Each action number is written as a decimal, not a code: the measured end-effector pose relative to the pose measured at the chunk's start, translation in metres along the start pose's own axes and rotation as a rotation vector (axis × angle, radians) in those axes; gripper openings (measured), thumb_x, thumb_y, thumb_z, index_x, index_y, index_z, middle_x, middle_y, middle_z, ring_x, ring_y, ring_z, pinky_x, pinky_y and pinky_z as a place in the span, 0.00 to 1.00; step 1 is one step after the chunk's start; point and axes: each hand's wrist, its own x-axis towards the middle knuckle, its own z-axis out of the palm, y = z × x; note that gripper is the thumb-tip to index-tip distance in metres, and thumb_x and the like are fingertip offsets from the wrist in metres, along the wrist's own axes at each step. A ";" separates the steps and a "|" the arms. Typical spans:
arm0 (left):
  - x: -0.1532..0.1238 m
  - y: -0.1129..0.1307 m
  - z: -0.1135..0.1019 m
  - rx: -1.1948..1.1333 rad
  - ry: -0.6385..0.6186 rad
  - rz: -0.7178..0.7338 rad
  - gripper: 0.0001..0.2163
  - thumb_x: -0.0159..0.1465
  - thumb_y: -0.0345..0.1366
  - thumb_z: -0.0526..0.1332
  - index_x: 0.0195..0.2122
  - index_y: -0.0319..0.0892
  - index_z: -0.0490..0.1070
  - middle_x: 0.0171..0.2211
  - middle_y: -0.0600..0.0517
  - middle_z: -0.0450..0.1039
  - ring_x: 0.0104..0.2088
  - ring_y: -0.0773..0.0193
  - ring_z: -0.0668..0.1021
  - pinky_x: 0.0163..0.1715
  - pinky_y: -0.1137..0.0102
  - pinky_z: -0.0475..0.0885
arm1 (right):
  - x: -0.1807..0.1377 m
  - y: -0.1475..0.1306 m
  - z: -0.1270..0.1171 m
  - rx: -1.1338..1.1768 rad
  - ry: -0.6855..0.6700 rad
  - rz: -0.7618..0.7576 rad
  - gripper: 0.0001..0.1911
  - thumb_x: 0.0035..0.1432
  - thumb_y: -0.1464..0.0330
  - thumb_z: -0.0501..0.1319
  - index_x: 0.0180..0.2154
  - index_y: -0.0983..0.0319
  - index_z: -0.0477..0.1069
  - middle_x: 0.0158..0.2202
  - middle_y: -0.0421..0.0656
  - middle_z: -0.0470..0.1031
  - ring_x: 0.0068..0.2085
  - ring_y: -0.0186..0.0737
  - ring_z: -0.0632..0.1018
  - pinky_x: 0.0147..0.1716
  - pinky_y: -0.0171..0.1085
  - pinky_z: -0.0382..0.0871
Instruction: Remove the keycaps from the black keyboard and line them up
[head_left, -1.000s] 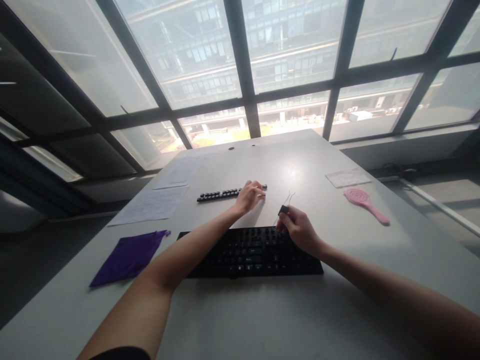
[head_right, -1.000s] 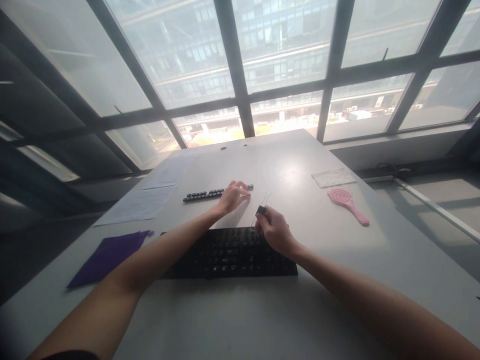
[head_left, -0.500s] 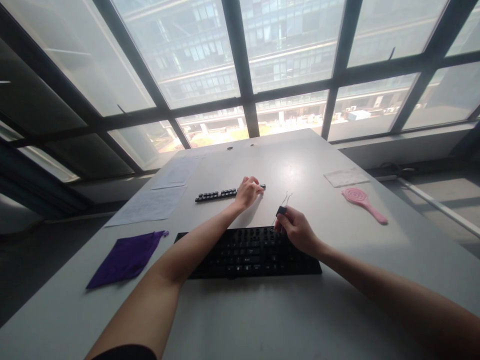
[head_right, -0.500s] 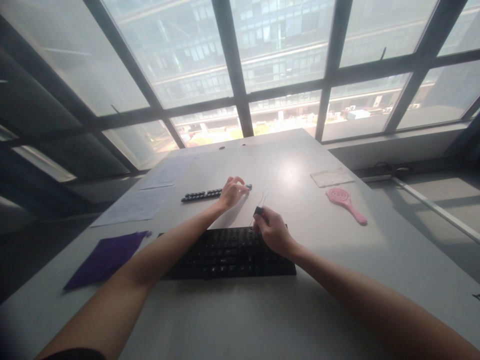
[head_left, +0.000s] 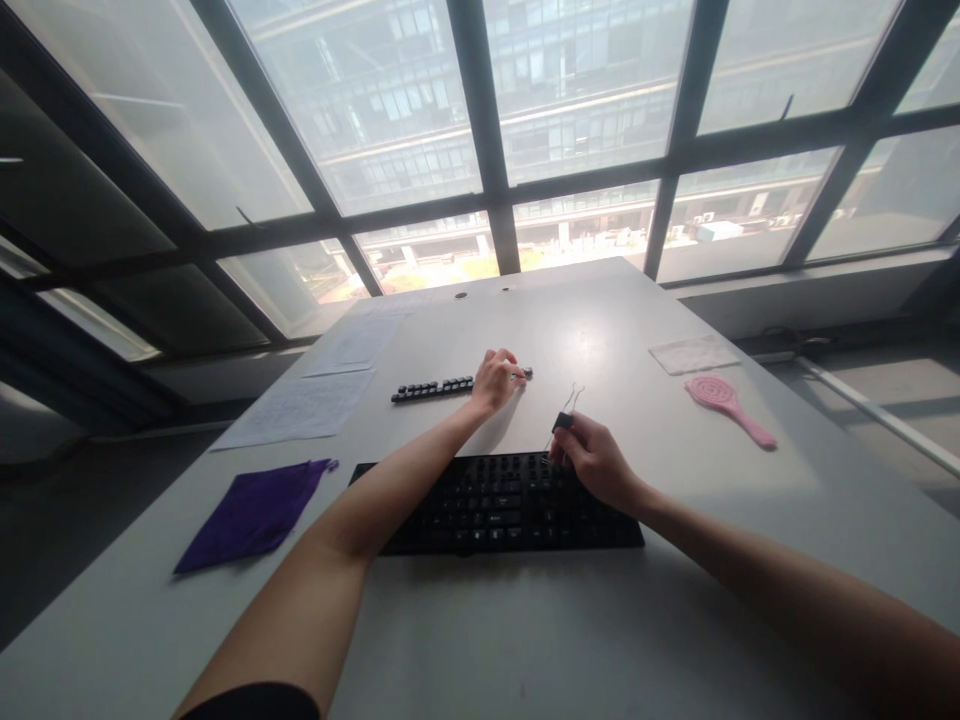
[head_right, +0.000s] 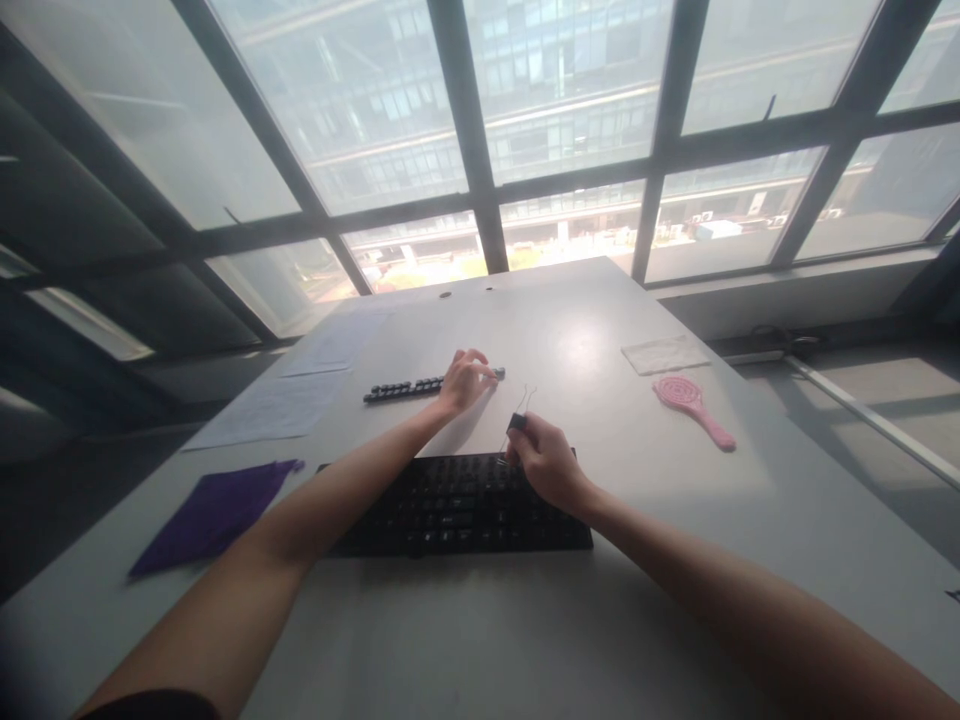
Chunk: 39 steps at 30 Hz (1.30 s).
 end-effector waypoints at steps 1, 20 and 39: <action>0.000 0.000 0.000 0.001 -0.001 -0.001 0.03 0.60 0.34 0.68 0.31 0.46 0.82 0.44 0.49 0.72 0.46 0.55 0.68 0.48 0.62 0.71 | 0.000 0.000 0.000 0.002 0.000 0.000 0.12 0.67 0.65 0.55 0.30 0.60 0.66 0.25 0.40 0.75 0.26 0.36 0.74 0.29 0.37 0.65; -0.025 0.054 -0.046 -0.169 -0.057 0.057 0.06 0.63 0.30 0.62 0.40 0.42 0.78 0.40 0.49 0.75 0.43 0.58 0.73 0.51 0.61 0.68 | 0.004 -0.011 -0.010 0.080 0.106 -0.007 0.08 0.64 0.66 0.57 0.32 0.61 0.67 0.27 0.40 0.74 0.28 0.37 0.75 0.27 0.35 0.65; -0.121 0.112 -0.059 -0.351 -0.132 0.094 0.09 0.64 0.25 0.56 0.35 0.43 0.74 0.35 0.49 0.73 0.40 0.60 0.72 0.42 0.65 0.70 | -0.004 -0.009 -0.016 -0.224 -0.106 -0.111 0.10 0.62 0.68 0.57 0.27 0.61 0.67 0.25 0.39 0.69 0.29 0.36 0.66 0.29 0.35 0.60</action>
